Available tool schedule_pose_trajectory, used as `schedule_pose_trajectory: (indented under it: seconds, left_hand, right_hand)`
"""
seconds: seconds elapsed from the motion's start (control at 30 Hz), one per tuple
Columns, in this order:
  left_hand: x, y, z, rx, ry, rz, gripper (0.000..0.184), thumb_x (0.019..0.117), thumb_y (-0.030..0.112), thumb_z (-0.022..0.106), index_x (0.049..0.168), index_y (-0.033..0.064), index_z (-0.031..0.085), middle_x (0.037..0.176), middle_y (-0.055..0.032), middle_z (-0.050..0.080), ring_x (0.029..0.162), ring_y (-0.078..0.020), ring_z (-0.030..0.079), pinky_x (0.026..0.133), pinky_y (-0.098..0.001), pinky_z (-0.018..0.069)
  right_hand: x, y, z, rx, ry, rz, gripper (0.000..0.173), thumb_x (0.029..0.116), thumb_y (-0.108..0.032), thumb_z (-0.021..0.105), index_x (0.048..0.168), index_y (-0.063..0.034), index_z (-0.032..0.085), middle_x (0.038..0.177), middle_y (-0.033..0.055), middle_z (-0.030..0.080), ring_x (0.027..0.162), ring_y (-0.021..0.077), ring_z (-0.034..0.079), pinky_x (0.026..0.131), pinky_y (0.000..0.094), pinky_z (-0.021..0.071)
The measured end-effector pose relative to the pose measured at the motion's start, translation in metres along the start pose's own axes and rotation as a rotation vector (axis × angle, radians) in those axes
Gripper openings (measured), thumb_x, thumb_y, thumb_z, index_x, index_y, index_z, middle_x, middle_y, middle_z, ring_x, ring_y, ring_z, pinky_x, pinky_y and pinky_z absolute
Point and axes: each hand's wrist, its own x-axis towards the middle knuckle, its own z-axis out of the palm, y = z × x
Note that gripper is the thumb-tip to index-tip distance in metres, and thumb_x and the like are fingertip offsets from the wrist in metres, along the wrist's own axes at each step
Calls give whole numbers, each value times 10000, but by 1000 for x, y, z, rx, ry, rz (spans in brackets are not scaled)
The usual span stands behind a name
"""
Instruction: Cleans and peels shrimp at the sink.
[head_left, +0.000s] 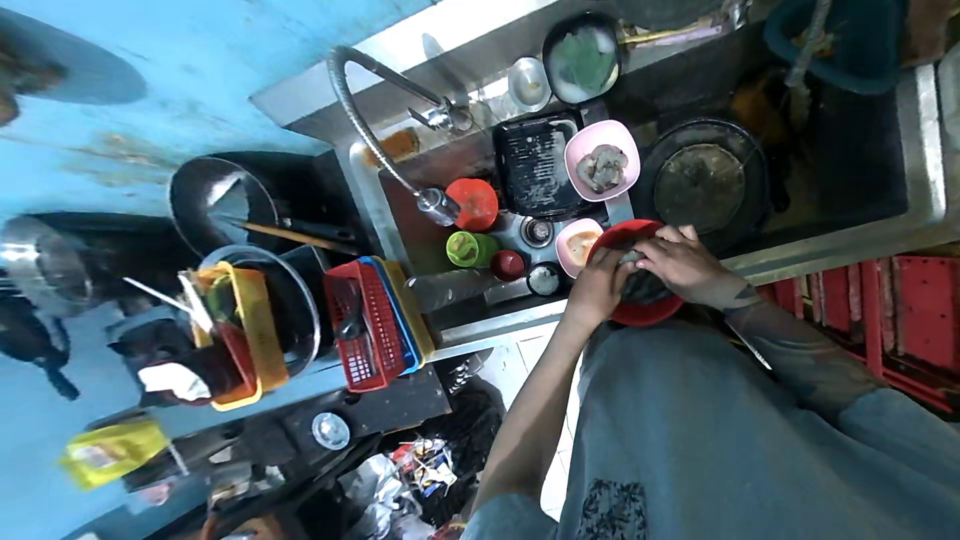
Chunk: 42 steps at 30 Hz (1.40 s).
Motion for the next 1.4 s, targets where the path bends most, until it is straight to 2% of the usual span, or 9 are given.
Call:
schedule_pose_trajectory:
  seconds: [0.07, 0.2, 0.3, 0.4, 0.5, 0.67, 0.93, 1.23, 1.4]
  left_hand:
    - [-4, -3, 4, -88, 30, -13, 289, 1070, 273, 552, 1201, 49, 681, 1159, -125, 669, 1033, -243, 676, 934, -464, 575]
    - [-18, 0, 13, -183, 58, -63, 252, 1064, 261, 569, 1208, 86, 680, 1166, -93, 660, 1010, -198, 670, 902, -432, 583]
    - [-16, -3, 20, -133, 93, -13, 301, 1060, 272, 575, 1273, 84, 672, 1223, -94, 665, 1102, -200, 662, 982, -433, 563]
    - [-12, -2, 21, -35, 74, 37, 378, 1074, 323, 544, 1346, 81, 645, 1254, -117, 672, 1183, -251, 645, 1049, -459, 523]
    - [-8, 0, 20, 22, 81, 68, 336, 1079, 272, 536, 1275, 41, 679, 1212, -145, 692, 1164, -279, 658, 1048, -462, 523]
    - [-8, -5, 27, 27, 100, 110, 317, 1088, 263, 511, 1222, 34, 685, 1184, -131, 688, 1139, -250, 663, 1038, -431, 532]
    - [-13, -5, 36, -95, 186, 4, 322, 1088, 287, 513, 1208, 36, 675, 1129, -123, 686, 1045, -222, 684, 961, -421, 571]
    - [-20, 1, 36, -138, 256, -80, 334, 1090, 302, 504, 1233, 41, 656, 1162, -134, 678, 1056, -231, 685, 951, -433, 575]
    - [-25, 1, 39, -159, 230, -118, 331, 1091, 295, 504, 1233, 34, 650, 1162, -138, 678, 1069, -232, 679, 961, -430, 570]
  right_hand:
    - [2, -1, 0, 68, -21, 30, 265, 1070, -332, 538, 1218, -151, 663, 1096, 59, 700, 1101, 295, 620, 971, 555, 450]
    - [6, -5, -5, 125, -95, 88, 318, 1087, -363, 479, 1210, -143, 672, 1074, 67, 703, 1079, 280, 631, 1000, 556, 431]
    - [4, -4, -6, 32, -108, 20, 295, 1082, -349, 501, 1181, -147, 691, 1057, 41, 712, 1062, 261, 636, 1007, 535, 433]
    - [5, -5, -11, -40, -143, -69, 219, 1053, -273, 574, 1179, -144, 697, 1043, 29, 720, 1041, 261, 634, 1010, 522, 432]
    - [8, -3, -14, -54, -175, -70, 232, 1057, -260, 556, 1186, -121, 690, 1040, 57, 711, 1034, 287, 632, 982, 538, 441]
    - [5, -5, -13, 26, -191, 22, 252, 1075, -288, 519, 1172, -127, 686, 1023, 54, 706, 1031, 271, 635, 992, 535, 432]
    - [6, -9, -7, 175, -196, 156, 350, 1110, -342, 400, 1217, -133, 660, 1056, 65, 690, 1078, 265, 617, 991, 552, 413]
    - [12, -20, -7, 301, -191, 271, 422, 1124, -368, 327, 1253, -117, 641, 1072, 102, 667, 1081, 284, 613, 1020, 569, 405]
    - [11, -20, -3, 327, -201, 282, 405, 1123, -373, 325, 1255, -132, 624, 1083, 105, 647, 1096, 291, 602, 1019, 562, 424]
